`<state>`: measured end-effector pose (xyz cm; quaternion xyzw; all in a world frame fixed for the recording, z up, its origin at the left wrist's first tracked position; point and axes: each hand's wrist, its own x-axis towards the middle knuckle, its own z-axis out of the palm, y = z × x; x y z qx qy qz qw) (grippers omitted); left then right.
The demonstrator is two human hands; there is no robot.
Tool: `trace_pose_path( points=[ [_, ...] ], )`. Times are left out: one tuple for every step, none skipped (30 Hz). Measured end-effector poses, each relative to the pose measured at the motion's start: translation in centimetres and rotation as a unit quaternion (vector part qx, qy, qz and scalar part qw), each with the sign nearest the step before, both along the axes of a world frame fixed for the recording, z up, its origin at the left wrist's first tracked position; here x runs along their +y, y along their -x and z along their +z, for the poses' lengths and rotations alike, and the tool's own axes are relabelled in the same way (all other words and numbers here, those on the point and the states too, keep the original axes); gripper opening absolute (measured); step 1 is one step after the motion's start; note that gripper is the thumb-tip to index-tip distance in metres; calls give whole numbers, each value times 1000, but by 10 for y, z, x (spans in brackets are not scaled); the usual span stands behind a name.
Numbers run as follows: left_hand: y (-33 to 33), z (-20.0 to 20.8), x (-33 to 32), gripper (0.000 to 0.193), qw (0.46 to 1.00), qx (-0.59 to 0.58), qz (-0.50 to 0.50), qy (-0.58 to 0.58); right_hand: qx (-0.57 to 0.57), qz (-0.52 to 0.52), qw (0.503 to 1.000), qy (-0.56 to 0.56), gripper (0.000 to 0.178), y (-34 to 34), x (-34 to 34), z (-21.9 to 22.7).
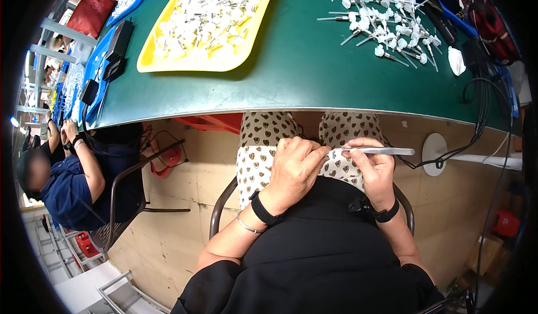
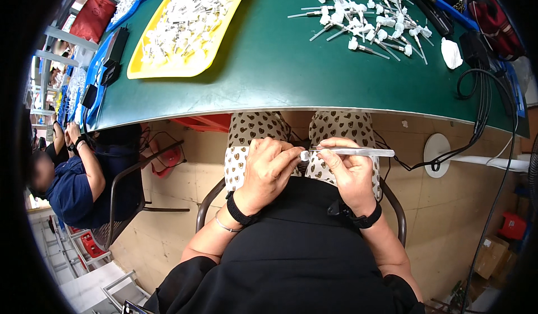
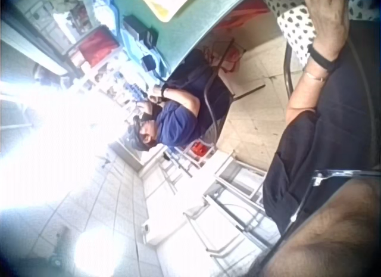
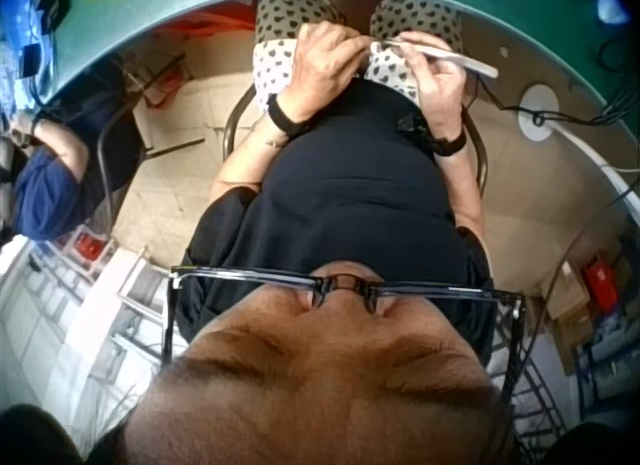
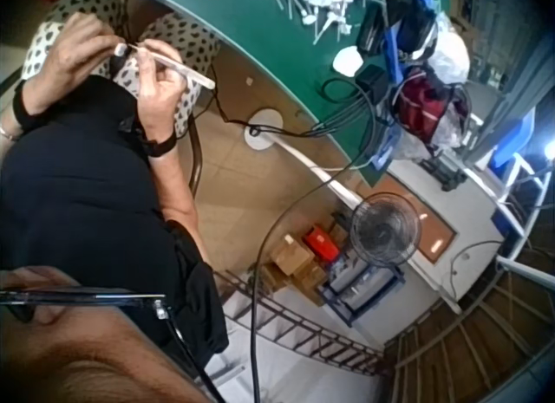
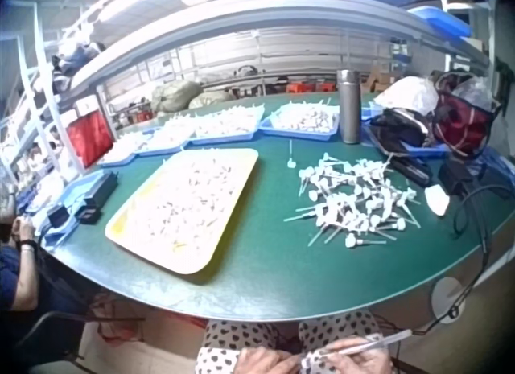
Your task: The person sits at a green workbench and repeatedly picks up small white plastic components with a metal rod. Using a silver tool, they press or adjust the white cap on each component before placing it back on the table. The process is repeated continuously throughout the clip.
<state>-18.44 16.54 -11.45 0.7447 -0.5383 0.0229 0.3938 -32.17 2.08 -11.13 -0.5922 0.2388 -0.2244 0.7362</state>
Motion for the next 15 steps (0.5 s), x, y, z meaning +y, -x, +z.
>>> trace_pose_path(
  points=[
    [-1,2,0,25,1000,4,-2,0,-3,-1,1000,-3,18,0,-1,0],
    [-1,4,0,25,1000,7,-3,1,-5,-1,1000,-6,18,0,-1,1],
    [-3,9,0,25,1000,10,-1,11,-8,-2,1000,-9,18,-1,-1,1],
    [-7,17,-1,25,1000,12,0,21,-7,-4,1000,-4,18,-1,-2,0],
    [-12,27,-1,25,999,13,2,31,-7,-5,1000,1,17,0,-3,1],
    [-24,38,-2,26,998,10,7,65,-7,-7,1000,5,17,0,-4,1],
    [-38,55,-2,25,995,-13,36,95,-3,-7,1000,2,17,0,-5,1],
    [-52,72,-1,26,990,-22,86,109,1,-9,1000,1,17,1,-6,2],
    [-75,86,-6,24,974,-65,112,187,5,-10,1000,-2,17,2,-6,2],
    [-97,99,-6,20,952,-95,170,235,-6,-12,1000,-4,18,1,-6,3],
    [-122,114,-8,16,940,-92,220,244,-16,-19,1000,-4,18,0,-5,2],
    [-145,128,-5,24,939,-122,263,186,-27,-20,999,-8,18,-2,-3,3],
    [-175,123,-5,36,916,-228,291,155,-19,-20,1000,-2,18,-1,-3,4],
    [-183,124,-13,41,921,-215,289,146,-10,-16,1000,0,18,-2,-3,6],
    [-186,127,-18,46,927,-201,287,136,-2,-13,1000,2,18,-2,-3,7]
  ],
)
